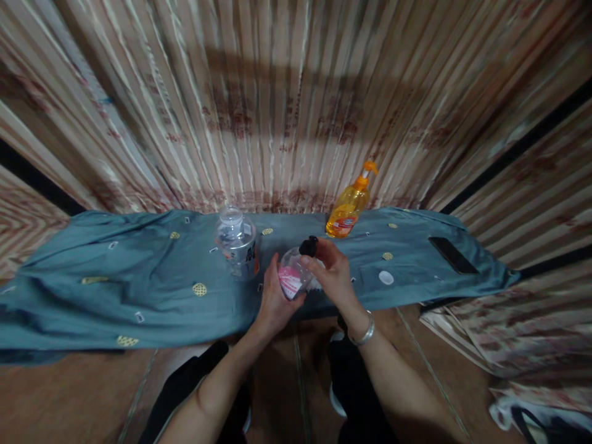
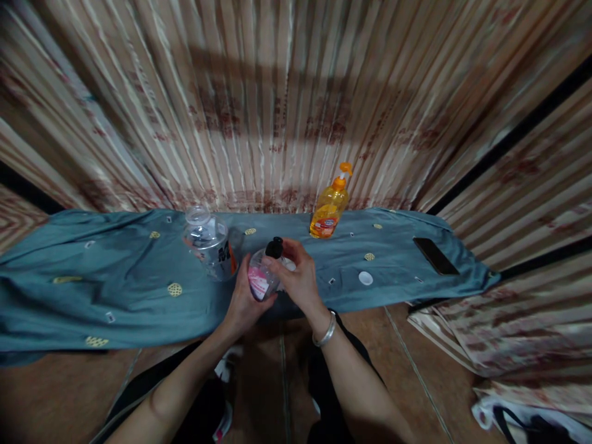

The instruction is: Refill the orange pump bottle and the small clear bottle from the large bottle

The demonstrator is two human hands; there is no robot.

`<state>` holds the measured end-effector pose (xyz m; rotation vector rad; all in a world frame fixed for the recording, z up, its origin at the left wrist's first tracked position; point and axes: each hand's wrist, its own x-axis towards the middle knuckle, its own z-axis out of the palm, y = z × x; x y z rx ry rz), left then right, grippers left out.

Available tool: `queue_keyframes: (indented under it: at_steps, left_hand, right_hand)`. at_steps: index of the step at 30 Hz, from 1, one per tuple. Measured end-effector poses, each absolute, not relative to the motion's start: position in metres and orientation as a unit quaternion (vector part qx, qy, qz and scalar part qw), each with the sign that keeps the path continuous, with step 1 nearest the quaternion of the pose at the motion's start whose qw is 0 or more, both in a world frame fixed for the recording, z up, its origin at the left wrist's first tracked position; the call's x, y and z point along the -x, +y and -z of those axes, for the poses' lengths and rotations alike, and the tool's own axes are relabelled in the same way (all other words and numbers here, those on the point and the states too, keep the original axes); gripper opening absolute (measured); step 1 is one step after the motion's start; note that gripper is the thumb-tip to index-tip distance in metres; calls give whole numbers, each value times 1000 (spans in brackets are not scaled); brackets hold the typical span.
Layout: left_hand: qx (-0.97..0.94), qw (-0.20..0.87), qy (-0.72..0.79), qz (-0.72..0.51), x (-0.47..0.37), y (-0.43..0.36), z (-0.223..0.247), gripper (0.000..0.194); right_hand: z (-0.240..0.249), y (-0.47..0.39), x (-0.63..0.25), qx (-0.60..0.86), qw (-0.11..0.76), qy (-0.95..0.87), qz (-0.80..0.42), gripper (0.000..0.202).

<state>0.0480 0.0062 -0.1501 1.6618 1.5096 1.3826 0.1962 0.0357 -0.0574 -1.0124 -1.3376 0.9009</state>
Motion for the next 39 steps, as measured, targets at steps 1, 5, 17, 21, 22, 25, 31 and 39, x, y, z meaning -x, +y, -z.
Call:
queue_keyframes:
  at_steps: [1, 5, 17, 21, 22, 25, 31, 39]
  left_hand:
    - [-613, 257, 553, -502, -49, 4, 150, 113]
    - [-618, 270, 551, -492, -50, -1, 152, 111]
    - [-634, 276, 537, -483, -44, -1, 154, 108]
    - [-637, 274, 539, -478, -43, -1, 154, 109]
    - [-637, 273, 540, -478, -44, -1, 154, 108]
    - [-636, 268, 544, -477, -45, 0, 154, 107]
    - [-634, 260, 552, -476, -46, 2, 155, 107]
    - [-633, 260, 551, -477, -44, 2, 155, 108]
  right_hand:
    - [57, 37, -196, 428, 586, -561, -399, 49]
    - [55, 38, -194, 421, 586, -538, -436, 42]
    - [51, 42, -204, 413, 528, -551, -496, 56]
    - [54, 45, -210, 411, 530, -570, -475, 65]
    - [55, 46, -211, 415, 542, -564, -464, 67]
    - [59, 49, -213, 430, 566, -539, -452, 66]
    - [60, 45, -211, 411, 548, -545, -483, 55]
    - [63, 49, -211, 437, 566, -546, -436, 68]
